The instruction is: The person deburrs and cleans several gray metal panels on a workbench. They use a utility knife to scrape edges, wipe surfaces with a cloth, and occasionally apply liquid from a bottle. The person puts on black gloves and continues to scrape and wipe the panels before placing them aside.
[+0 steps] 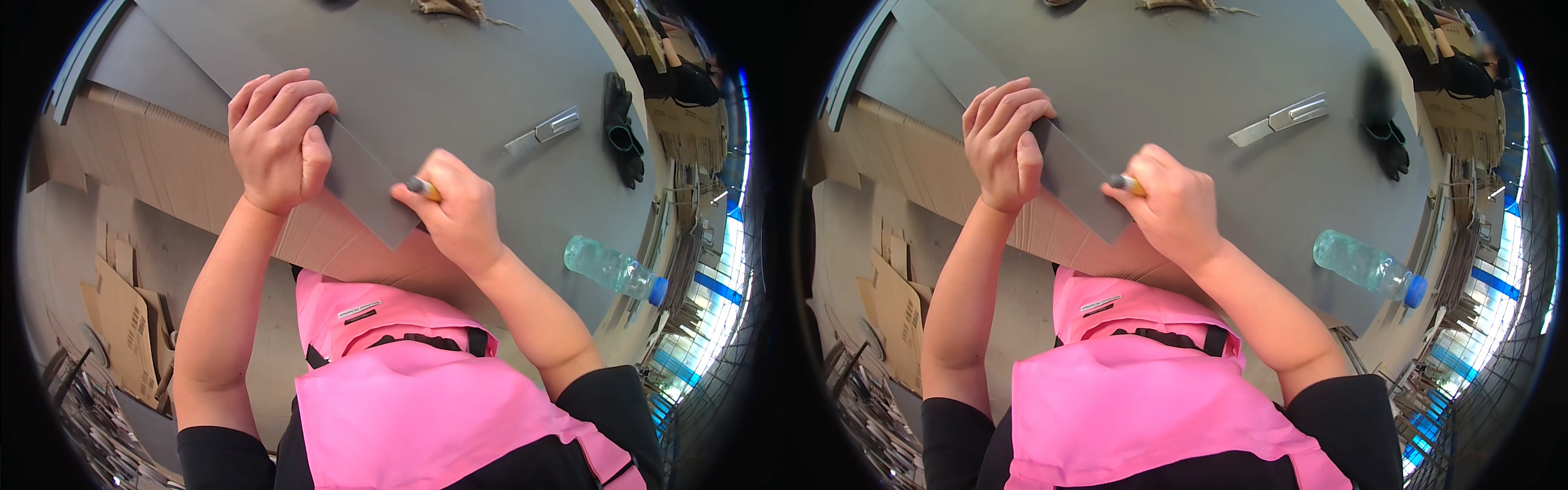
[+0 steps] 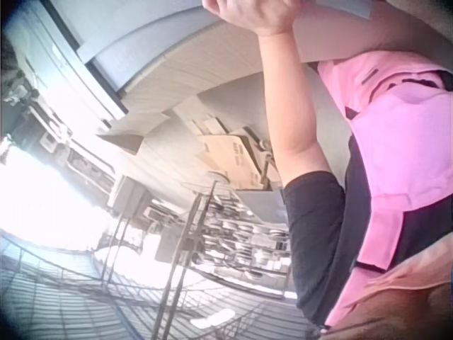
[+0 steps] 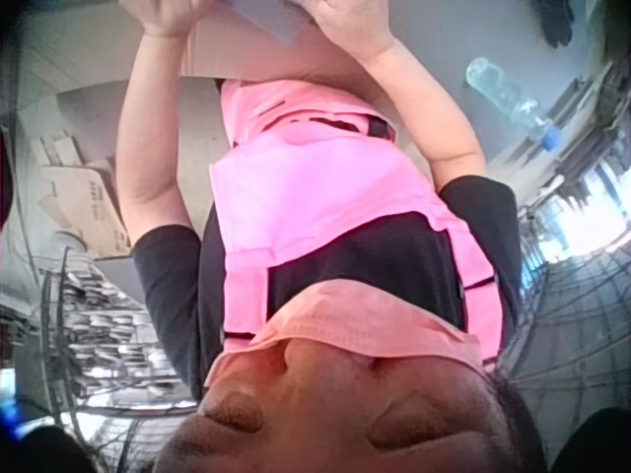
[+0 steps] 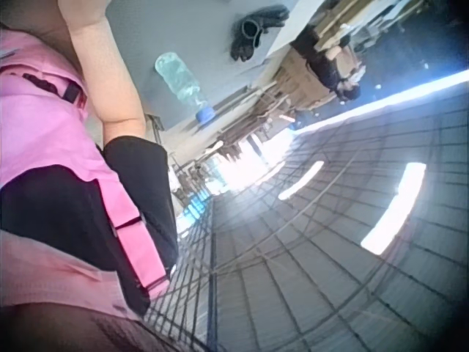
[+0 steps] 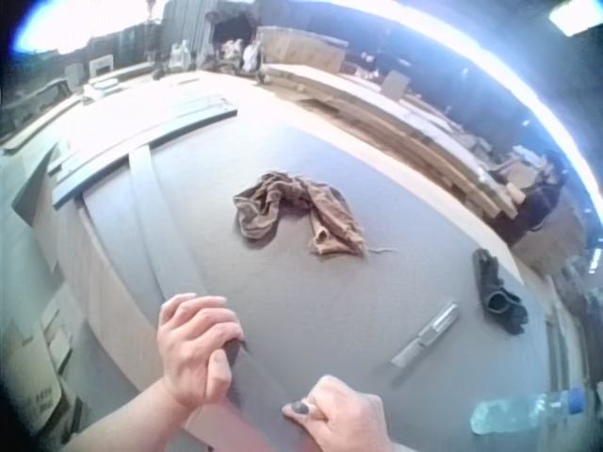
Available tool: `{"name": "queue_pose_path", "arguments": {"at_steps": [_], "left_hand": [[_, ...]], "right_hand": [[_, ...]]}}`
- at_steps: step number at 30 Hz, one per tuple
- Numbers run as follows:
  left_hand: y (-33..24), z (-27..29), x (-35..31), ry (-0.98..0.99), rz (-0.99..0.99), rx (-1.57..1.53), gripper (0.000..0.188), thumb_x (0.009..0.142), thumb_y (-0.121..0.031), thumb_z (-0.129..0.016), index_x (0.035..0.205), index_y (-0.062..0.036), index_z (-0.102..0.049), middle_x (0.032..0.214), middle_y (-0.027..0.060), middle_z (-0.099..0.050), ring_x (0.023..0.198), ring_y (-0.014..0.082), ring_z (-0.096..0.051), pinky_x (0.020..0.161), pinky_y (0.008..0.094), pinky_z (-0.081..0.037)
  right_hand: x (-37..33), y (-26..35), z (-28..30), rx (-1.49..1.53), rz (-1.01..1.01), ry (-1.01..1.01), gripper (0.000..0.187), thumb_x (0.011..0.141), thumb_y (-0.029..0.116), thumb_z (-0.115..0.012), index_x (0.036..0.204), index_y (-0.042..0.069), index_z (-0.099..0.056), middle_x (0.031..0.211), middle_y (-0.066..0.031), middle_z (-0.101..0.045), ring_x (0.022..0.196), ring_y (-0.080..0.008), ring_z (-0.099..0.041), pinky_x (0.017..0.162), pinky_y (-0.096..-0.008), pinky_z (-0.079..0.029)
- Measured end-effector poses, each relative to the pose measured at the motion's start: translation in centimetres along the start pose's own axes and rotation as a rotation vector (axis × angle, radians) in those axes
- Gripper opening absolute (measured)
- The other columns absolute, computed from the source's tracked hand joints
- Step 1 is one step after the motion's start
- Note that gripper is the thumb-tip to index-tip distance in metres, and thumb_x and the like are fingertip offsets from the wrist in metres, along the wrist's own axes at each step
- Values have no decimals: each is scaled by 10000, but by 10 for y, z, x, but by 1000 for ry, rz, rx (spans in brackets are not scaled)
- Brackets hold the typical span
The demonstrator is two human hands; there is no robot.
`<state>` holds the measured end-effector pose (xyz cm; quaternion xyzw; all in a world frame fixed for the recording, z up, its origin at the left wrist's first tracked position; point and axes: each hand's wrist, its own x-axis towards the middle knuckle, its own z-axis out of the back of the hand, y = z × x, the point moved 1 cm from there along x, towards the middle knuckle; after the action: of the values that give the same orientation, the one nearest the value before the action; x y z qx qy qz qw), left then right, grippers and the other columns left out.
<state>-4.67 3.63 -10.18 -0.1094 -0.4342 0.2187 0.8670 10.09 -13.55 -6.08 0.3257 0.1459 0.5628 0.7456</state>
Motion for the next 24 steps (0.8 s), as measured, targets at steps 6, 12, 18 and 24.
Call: {"name": "queue_pose_path", "arguments": {"at_steps": [6, 12, 18, 24], "left_hand": [[0, 0, -1, 43, 33, 9, 203, 727, -149, -498, 826, -119, -672, 947, -3, -688, 1096, 212, -649, 1052, 377, -391], [-5, 4, 1, 106, 32, 30, 227, 810, -135, -464, 891, -95, -672, 1024, 20, -688, 1171, 254, -619, 1072, 403, -377], [-37, 26, 14, 358, 102, -60, 186, 852, -209, -682, 1004, -108, -722, 1176, 41, -646, 1268, 265, -552, 1188, 496, -267], [-91, 17, 17, 711, 290, -57, 422, 692, -416, -837, 949, -102, -724, 1126, 66, -599, 1333, 276, -452, 1246, 500, -116]], "right_hand": [[-10, -8, -3, -47, -94, 19, 364, 835, 229, -802, 745, 49, -499, 743, -83, -525, 603, -317, -541, 529, -419, -415], [-80, -9, 54, -73, -155, -73, 356, 844, 174, -809, 752, 32, -496, 732, -102, -471, 591, -290, -482, 532, -385, -397], [-107, -14, 90, 285, -297, -278, 392, 912, 123, -769, 718, 21, -444, 709, -18, -416, 630, -141, -352, 566, -304, -325], [-121, -22, 81, 451, -352, -321, 451, 950, 195, -751, 713, 22, -409, 709, -4, -401, 644, -122, -337, 573, -296, -311]]}}
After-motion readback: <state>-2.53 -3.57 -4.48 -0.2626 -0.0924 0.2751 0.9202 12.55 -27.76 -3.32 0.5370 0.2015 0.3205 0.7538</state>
